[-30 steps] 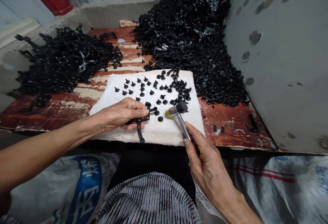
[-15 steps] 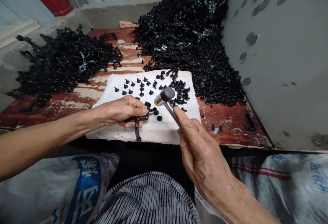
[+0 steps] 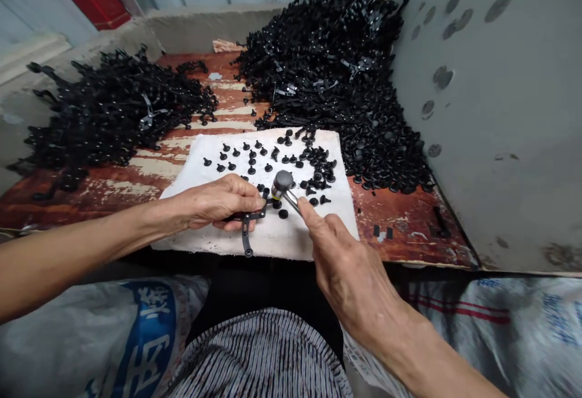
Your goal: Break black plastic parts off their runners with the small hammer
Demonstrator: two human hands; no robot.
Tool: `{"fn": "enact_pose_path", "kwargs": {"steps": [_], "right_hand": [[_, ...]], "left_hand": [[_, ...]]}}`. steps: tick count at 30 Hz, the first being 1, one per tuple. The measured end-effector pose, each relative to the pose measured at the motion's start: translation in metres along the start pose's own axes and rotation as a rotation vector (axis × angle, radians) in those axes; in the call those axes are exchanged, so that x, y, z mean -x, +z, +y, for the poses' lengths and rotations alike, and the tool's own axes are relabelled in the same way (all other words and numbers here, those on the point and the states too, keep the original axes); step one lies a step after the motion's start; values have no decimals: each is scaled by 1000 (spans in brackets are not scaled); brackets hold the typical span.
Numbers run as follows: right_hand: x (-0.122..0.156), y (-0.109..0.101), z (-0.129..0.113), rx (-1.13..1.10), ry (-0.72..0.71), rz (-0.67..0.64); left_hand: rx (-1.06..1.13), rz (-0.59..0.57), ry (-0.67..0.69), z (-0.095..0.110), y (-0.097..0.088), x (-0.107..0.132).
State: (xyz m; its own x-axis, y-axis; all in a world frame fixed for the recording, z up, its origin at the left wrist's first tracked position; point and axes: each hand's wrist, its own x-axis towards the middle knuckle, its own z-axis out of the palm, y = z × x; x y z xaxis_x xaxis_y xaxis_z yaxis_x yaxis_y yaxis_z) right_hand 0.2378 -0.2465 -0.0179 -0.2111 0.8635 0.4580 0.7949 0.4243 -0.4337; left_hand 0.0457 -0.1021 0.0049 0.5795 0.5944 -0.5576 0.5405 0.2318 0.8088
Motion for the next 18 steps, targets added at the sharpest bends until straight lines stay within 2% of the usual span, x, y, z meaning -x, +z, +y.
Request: {"fn": "enact_pose_path", "kwargs": {"steps": [4,5,8,9,12,13,15,16,18], "right_hand": [[1,0,1,5,37,169],[1,0,1,17,37,163],[2,3,2,1,-4,19],[4,5,3,-9,6,35],[7,9,7,-13,93,217],[7,10,8,-27,58,116],[7,8,8,-50,36,11],[5,7,8,-71,65,6],[2,3,5,-147,192,80]], "left_hand": [[19,3,-24,-3,-1,-2],[24,5,-19,-4,-1,-2],[20,14,-2,-5,-1,-2],[19,15,-4,-5,0,-2],[20,13,-17,-6,1,-3],[13,12,-18,-5,1,-3],[-9,16,-26,-3,2,-2],[-21,18,-31,-1,2,0],[-54,-3,-8,2,2,5]]}}
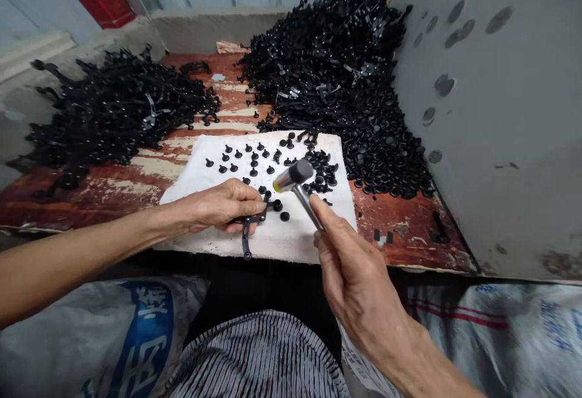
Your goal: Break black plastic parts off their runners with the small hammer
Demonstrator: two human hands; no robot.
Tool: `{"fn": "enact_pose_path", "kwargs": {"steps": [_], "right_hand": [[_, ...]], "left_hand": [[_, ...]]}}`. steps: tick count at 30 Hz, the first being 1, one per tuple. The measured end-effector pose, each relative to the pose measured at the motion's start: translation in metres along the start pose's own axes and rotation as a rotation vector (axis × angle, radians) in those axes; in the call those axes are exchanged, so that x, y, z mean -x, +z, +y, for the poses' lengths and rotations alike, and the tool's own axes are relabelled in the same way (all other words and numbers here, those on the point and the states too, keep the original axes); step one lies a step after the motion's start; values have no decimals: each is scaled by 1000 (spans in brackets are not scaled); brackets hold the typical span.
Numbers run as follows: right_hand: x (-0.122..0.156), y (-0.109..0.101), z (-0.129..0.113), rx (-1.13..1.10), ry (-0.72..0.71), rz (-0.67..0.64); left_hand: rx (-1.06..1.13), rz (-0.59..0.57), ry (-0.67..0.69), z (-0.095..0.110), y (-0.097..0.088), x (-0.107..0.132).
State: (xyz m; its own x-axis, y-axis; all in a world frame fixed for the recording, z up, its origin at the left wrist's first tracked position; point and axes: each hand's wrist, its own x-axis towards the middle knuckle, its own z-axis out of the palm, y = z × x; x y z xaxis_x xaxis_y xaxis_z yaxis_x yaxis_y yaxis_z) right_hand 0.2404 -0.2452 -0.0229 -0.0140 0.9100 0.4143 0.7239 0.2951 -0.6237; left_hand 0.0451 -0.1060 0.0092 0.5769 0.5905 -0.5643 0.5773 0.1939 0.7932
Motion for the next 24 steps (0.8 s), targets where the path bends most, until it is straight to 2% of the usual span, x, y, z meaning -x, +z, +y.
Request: {"fn": "enact_pose_path", "kwargs": {"steps": [2,5,9,11,13,16,18,19,21,24], "right_hand": [[-4,-2,-5,-130,161,59],[-10,0,-10,-345,353,-5],[-16,10,-11,-535,401,-139],[-17,13,-12,-625,411,-179],[-15,13,-13,-684,459,-187],[-13,12,-14,-741,585,-120],[-12,13,-16,-809,650,-44],[-12,15,-17,-844,668,-11],[-13,19,-19,-889,680,36],[-14,27,-22,-902,668,49]], "left_hand": [[-64,-71,72,3,1,7],[-190,-220,184,5,9,17],[-357,-341,341,5,22,22],[-405,-329,392,3,26,24],[-405,-226,389,-1,27,26],[-201,50,323,-10,25,32],[59,157,231,-15,25,36],[196,154,175,-17,26,37],[442,74,85,-19,32,39],[691,-32,46,-20,43,37]]}}
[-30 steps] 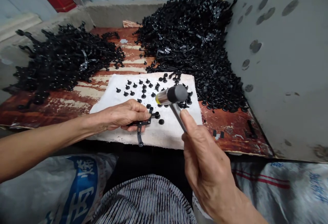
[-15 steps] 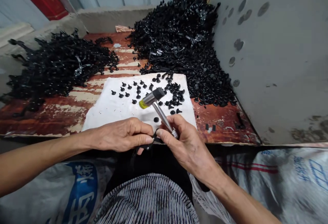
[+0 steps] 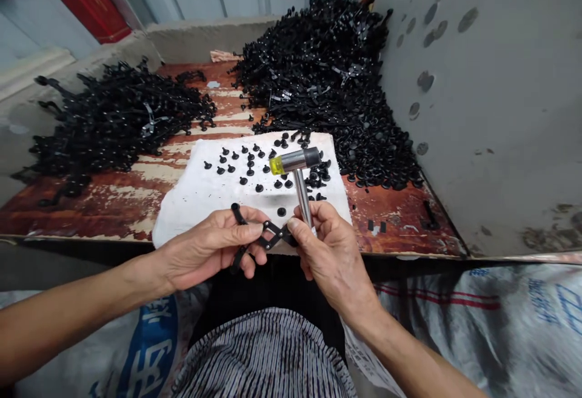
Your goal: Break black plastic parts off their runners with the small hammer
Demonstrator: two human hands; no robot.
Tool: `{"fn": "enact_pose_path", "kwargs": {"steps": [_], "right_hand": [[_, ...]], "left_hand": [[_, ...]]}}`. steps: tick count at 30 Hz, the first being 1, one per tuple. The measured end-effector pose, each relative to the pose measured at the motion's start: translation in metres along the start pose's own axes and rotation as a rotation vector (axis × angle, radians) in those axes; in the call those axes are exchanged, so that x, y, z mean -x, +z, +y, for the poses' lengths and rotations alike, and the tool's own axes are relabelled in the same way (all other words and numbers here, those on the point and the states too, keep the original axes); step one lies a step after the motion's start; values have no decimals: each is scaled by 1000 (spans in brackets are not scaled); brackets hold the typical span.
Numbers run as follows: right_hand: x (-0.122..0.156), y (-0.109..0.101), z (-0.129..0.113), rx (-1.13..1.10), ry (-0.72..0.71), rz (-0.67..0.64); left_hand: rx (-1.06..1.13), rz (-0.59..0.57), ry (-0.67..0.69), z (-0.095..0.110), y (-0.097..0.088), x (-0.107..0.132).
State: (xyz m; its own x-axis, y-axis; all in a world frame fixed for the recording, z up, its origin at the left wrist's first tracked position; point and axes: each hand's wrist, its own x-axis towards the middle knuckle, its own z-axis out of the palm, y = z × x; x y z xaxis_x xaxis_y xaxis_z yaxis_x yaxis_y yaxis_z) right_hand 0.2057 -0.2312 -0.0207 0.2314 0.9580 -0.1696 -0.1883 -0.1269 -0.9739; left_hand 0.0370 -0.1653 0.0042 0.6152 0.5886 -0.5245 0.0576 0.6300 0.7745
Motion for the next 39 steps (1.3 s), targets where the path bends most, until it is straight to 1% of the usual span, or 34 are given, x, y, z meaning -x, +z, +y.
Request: {"fn": "enact_pose_path", "kwargs": {"steps": [3,7,9,11,13,17,24,39], "right_hand": [[0,3,1,20,-18,-16],[1,-5,3,132,-72,-23],[1,-14,5,205,-129,39],[0,-24,9,274,-186,132],[-2,-31,13,336,-216,182],[-4,-38,19,408,-230,148],[-4,-41,23,423,-252,127],[-4,-41,21,422,-235,126]], "left_hand": [[74,30,15,-3,5,-3],[30,128,47,4,4,-9],[-23,176,34,11,1,-13],[-86,220,22,18,-2,-18],[-127,245,11,23,-4,-24],[-133,266,-22,26,-7,-30],[-108,322,-64,28,-6,-32],[-137,314,-88,29,-5,-32]]}}
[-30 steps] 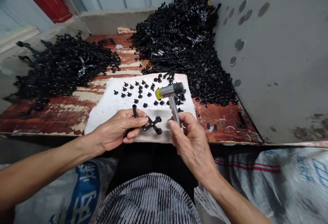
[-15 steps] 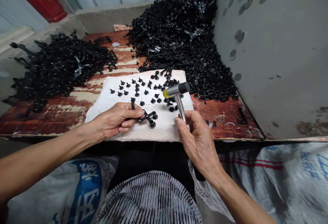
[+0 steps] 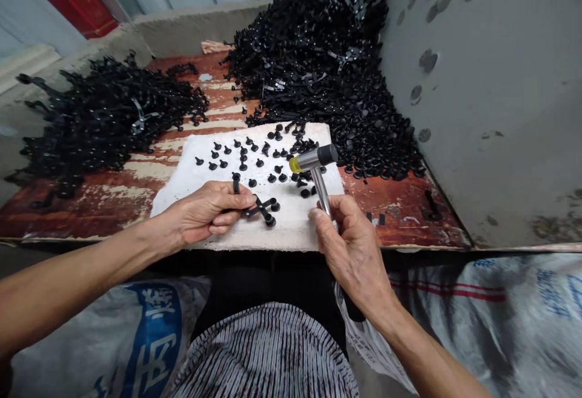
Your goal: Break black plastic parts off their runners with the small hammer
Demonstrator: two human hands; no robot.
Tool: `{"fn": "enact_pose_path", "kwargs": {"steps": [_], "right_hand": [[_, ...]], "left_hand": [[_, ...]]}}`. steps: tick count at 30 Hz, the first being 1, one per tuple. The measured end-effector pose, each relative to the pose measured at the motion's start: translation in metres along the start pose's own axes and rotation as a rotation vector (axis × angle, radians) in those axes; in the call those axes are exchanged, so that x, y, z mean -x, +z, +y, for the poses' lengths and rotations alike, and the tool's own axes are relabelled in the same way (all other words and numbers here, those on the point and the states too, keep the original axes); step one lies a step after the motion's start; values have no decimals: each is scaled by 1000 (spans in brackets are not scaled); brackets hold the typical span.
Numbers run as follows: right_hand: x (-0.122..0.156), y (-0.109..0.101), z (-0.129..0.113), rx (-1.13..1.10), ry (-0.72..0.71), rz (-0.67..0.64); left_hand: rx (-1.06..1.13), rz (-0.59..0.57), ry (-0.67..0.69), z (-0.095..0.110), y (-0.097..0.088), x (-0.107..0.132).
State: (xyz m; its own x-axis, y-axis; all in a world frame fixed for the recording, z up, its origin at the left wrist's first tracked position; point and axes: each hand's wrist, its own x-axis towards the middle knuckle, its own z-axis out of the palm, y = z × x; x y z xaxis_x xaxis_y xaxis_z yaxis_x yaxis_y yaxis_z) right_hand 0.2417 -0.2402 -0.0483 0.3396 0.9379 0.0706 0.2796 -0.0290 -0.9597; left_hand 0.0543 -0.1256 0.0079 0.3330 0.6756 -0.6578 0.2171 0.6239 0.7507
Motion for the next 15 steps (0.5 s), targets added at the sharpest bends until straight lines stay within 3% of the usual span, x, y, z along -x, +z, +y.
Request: {"fn": "enact_pose_path", "kwargs": {"steps": [8,15], "right_hand": [[0,-1,-6,71,-24,-16],[13,-10,-15,382,-446,-75]], "left_hand": [[-31,-6,31,-1,0,-3],[-150,36,33,8,4,-1]]}}
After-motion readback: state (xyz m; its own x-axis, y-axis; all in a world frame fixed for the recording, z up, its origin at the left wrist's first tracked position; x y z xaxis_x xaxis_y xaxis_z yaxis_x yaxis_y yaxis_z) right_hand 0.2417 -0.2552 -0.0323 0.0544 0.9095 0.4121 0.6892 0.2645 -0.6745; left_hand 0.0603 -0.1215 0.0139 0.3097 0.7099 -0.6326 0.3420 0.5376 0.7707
